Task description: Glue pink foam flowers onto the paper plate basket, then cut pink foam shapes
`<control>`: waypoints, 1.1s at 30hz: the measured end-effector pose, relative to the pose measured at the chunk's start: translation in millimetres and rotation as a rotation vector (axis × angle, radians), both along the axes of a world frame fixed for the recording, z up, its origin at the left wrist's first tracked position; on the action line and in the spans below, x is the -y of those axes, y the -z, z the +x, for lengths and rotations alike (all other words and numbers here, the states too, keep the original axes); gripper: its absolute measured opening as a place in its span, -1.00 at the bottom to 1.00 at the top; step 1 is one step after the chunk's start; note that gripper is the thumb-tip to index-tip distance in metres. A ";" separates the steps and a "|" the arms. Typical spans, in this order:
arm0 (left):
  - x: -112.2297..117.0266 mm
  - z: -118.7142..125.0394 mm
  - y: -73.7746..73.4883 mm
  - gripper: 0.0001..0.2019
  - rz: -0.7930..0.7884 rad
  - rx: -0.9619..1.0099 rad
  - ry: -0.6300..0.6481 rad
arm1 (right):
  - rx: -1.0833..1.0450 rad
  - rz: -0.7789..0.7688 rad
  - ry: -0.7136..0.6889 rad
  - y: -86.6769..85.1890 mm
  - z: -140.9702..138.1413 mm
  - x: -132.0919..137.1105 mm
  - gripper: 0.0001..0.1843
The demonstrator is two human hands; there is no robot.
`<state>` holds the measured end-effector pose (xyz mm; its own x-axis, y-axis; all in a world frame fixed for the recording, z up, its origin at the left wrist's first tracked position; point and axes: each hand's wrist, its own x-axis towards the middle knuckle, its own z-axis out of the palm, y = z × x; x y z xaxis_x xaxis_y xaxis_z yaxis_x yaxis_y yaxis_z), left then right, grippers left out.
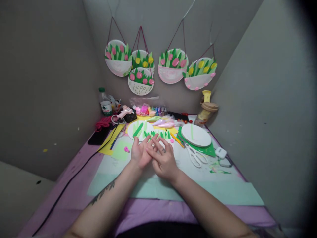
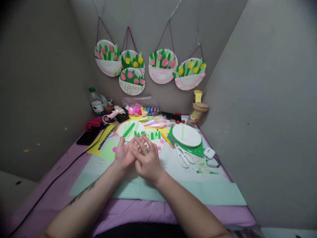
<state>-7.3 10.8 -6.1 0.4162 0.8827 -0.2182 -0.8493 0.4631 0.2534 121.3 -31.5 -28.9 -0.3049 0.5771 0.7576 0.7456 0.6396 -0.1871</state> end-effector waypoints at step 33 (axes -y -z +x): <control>0.8 -2.5 -7.6 -0.34 -0.015 -0.118 -0.036 | 0.093 0.020 0.009 10.3 -10.4 -0.4 -0.45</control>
<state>-9.8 10.0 1.5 0.3552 0.8927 -0.2774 -0.8300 0.4377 0.3458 110.9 -31.1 -39.1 -0.3693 0.5650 0.7378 0.7649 0.6357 -0.1039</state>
